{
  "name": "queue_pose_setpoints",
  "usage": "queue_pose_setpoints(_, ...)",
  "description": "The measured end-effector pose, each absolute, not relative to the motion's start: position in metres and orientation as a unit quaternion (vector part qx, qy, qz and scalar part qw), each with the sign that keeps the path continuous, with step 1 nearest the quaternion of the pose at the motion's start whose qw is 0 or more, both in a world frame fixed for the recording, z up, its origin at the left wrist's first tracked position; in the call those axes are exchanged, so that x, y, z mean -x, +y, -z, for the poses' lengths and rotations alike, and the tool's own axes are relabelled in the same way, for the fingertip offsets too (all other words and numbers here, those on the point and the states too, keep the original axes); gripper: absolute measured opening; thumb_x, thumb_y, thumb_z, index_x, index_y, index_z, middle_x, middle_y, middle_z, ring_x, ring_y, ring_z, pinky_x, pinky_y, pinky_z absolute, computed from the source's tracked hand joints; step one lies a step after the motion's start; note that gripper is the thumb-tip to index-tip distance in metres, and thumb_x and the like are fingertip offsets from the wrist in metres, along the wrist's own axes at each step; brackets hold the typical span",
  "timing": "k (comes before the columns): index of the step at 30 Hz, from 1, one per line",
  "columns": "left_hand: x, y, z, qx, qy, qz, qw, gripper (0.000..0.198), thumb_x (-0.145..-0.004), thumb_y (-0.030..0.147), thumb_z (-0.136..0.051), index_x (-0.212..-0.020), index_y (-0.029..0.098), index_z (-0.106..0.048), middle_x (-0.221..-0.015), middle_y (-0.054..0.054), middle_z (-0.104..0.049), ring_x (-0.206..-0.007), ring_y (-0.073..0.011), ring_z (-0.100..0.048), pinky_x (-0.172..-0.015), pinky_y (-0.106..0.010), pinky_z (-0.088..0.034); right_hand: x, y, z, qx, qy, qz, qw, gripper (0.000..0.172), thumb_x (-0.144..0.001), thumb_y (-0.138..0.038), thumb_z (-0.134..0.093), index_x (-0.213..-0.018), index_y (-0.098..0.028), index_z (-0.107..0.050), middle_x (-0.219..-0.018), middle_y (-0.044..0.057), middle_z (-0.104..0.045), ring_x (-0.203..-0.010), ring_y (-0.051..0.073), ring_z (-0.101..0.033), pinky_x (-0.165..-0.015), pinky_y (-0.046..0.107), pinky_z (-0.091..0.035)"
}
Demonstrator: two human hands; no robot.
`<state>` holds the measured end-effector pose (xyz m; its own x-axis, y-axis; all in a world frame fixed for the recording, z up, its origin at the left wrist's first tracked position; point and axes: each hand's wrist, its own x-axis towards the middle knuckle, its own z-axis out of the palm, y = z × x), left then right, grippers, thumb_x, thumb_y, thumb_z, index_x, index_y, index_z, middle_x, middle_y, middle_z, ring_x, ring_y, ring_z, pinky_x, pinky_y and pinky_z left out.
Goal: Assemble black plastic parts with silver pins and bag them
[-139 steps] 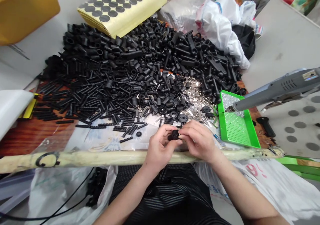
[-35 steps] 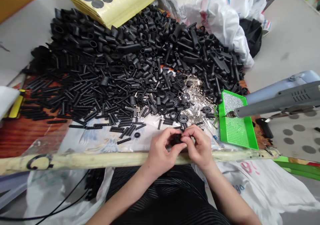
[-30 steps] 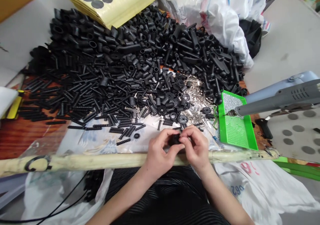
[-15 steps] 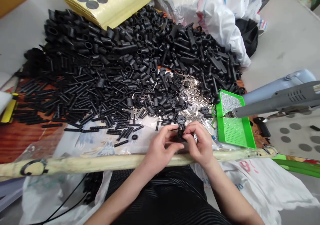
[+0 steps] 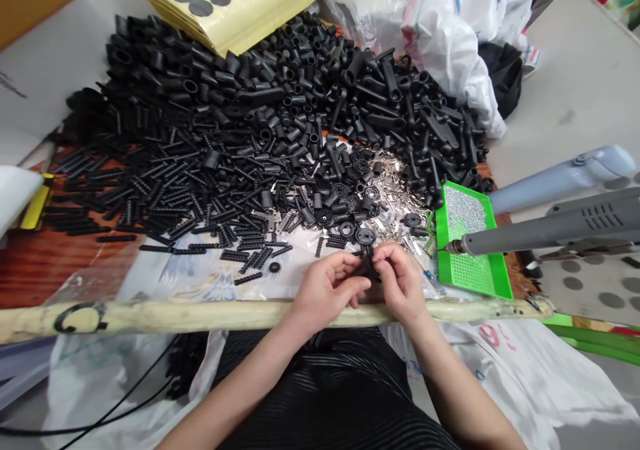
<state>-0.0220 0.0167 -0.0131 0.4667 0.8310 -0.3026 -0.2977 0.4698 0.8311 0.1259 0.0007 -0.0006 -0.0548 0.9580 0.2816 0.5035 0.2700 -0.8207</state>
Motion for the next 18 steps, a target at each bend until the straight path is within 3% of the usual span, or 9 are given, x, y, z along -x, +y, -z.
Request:
queue_pose_setpoints(4, 0.022, 0.015, 0.018, -0.371, 0.374, -0.374, 0.763, 0.016, -0.069, 0.022, -0.065, -0.078, 0.015, -0.054, -0.056, 0.004, -0.058, -0.040, -0.0077, -0.051, -0.040, -0.020, -0.046, -0.121, -0.003, 0.006, 0.572, -0.647, -0.266, 0.430, 0.013, -0.091, -0.021, -0.042, -0.079, -0.020, -0.048, -0.072, 0.000, -0.046, -0.066, 0.015, -0.045, -0.060, 0.027, -0.037)
queue_pose_setpoints(9, 0.022, 0.015, 0.017, -0.366, 0.376, -0.398, 0.753, 0.019, -0.069, 0.021, -0.065, -0.081, 0.016, -0.052, -0.061, 0.003, -0.060, -0.045, -0.0085, -0.054, -0.042, -0.020, -0.046, -0.123, -0.003, 0.008, 0.588, -0.621, -0.309, 0.416, 0.014, -0.092, -0.026, -0.045, -0.081, -0.020, -0.050, -0.072, 0.000, -0.048, -0.063, 0.015, -0.046, -0.057, 0.026, -0.038)
queue_pose_setpoints(14, 0.023, 0.014, 0.019, -0.388, 0.368, -0.412, 0.738, 0.015, -0.071, 0.018, -0.063, -0.082, 0.016, -0.052, -0.065, 0.002, -0.061, -0.054, -0.0098, -0.056, -0.047, -0.020, -0.046, -0.136, 0.002, -0.006, 0.542, -0.668, -0.333, 0.387, 0.018, -0.093, -0.032, -0.048, -0.102, -0.020, -0.058, -0.094, 0.005, -0.054, -0.079, 0.018, -0.053, -0.069, 0.030, -0.045)
queue_pose_setpoints(18, 0.023, 0.014, 0.023, -0.418, 0.355, -0.428, 0.718, 0.016, -0.072, 0.014, -0.062, -0.086, 0.015, -0.055, -0.078, -0.002, -0.064, -0.070, -0.0128, -0.061, -0.061, -0.023, -0.049, -0.145, 0.005, -0.014, 0.506, -0.714, -0.354, 0.331, 0.025, -0.091, -0.033, -0.057, -0.113, -0.023, -0.061, -0.109, 0.009, -0.057, -0.095, 0.023, -0.056, -0.079, 0.035, -0.047)
